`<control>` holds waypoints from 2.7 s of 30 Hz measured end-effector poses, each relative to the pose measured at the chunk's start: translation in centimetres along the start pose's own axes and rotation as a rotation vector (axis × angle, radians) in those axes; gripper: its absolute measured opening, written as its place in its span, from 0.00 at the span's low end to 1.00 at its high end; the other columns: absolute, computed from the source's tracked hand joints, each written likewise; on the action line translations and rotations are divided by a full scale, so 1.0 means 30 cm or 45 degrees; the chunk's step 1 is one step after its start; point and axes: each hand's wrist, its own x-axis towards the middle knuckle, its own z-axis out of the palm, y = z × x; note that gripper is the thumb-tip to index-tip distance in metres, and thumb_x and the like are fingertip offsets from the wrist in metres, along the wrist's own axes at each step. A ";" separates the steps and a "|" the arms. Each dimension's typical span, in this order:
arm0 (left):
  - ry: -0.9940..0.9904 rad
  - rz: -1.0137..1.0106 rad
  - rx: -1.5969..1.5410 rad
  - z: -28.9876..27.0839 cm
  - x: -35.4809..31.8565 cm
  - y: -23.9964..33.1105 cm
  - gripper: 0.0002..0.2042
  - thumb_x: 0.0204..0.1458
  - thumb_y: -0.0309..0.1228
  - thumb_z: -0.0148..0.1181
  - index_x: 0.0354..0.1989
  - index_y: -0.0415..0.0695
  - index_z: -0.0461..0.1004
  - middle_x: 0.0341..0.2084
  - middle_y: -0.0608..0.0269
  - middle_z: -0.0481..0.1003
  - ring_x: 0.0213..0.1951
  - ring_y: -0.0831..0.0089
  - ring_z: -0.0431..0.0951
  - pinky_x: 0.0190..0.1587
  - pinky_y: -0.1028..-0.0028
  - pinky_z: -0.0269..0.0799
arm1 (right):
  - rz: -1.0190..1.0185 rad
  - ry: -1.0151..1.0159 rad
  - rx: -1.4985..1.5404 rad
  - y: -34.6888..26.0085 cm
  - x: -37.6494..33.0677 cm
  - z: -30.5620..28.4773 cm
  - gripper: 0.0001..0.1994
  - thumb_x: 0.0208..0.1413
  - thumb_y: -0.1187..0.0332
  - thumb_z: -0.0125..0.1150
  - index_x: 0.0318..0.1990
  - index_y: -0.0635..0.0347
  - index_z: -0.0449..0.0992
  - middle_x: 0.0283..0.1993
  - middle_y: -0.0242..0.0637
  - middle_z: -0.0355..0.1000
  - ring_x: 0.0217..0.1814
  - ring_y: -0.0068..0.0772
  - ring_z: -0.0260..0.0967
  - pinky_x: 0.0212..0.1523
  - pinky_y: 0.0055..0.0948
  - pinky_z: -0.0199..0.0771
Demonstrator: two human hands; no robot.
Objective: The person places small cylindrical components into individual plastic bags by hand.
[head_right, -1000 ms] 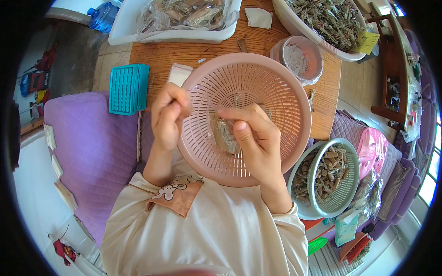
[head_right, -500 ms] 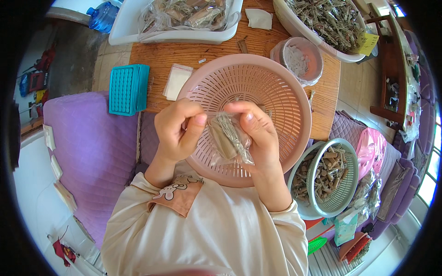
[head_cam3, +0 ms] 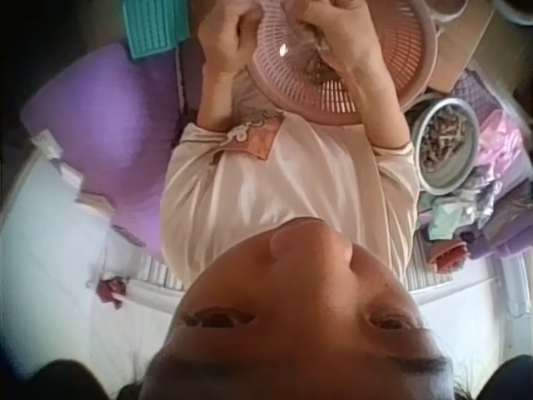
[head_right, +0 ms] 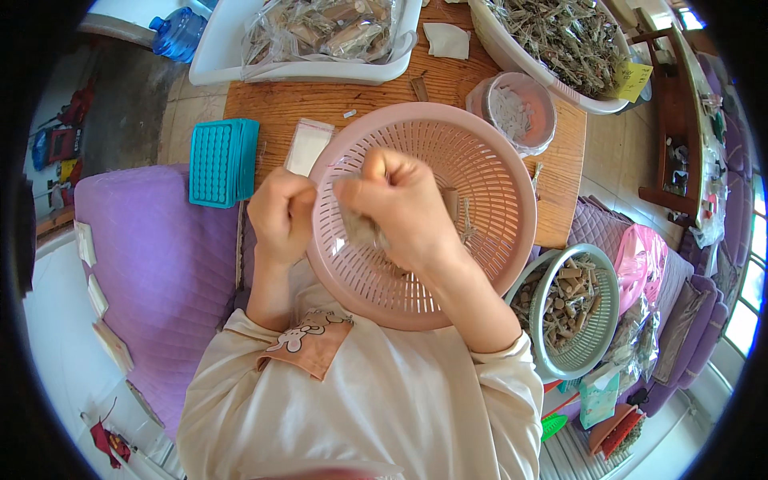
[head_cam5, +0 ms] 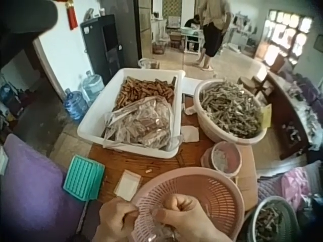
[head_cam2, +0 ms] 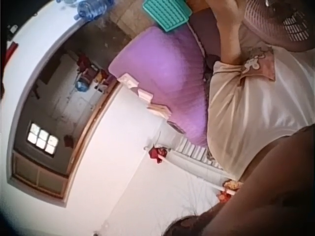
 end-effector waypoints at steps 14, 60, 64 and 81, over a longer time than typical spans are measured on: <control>0.001 -0.784 0.405 -0.013 -0.114 -0.286 0.08 0.45 0.30 0.57 0.34 0.41 0.71 0.25 0.58 0.70 0.25 0.66 0.71 0.26 0.72 0.65 | -0.331 -0.176 -0.653 -0.144 0.159 -0.104 0.15 0.55 0.70 0.48 0.50 0.61 0.65 0.47 0.40 0.67 0.46 0.25 0.66 0.45 0.24 0.66; -0.309 -1.297 -0.513 0.001 -0.128 -0.399 0.23 0.41 0.24 0.60 0.48 0.39 0.62 0.21 0.67 0.68 0.23 0.82 0.65 0.27 0.83 0.61 | -0.321 0.279 -1.118 -0.027 -0.029 -0.222 0.14 0.55 0.75 0.38 0.50 0.63 0.60 0.23 0.32 0.64 0.24 0.20 0.63 0.27 0.19 0.64; -0.230 -1.267 -0.710 -0.059 -0.148 -0.389 0.11 0.44 0.26 0.60 0.37 0.40 0.68 0.23 0.72 0.68 0.23 0.85 0.63 0.25 0.85 0.59 | -0.352 0.369 -0.663 -0.053 -0.025 -0.203 0.15 0.57 0.73 0.36 0.52 0.62 0.58 0.29 0.34 0.64 0.26 0.22 0.64 0.28 0.20 0.67; -0.480 -0.278 -0.425 0.053 0.004 0.121 0.06 0.37 0.26 0.63 0.22 0.43 0.72 0.43 0.65 0.70 0.30 0.71 0.75 0.28 0.77 0.71 | -0.217 0.128 0.365 0.056 -0.049 -0.104 0.19 0.59 0.70 0.39 0.58 0.56 0.51 0.45 0.41 0.61 0.48 0.29 0.63 0.39 0.23 0.76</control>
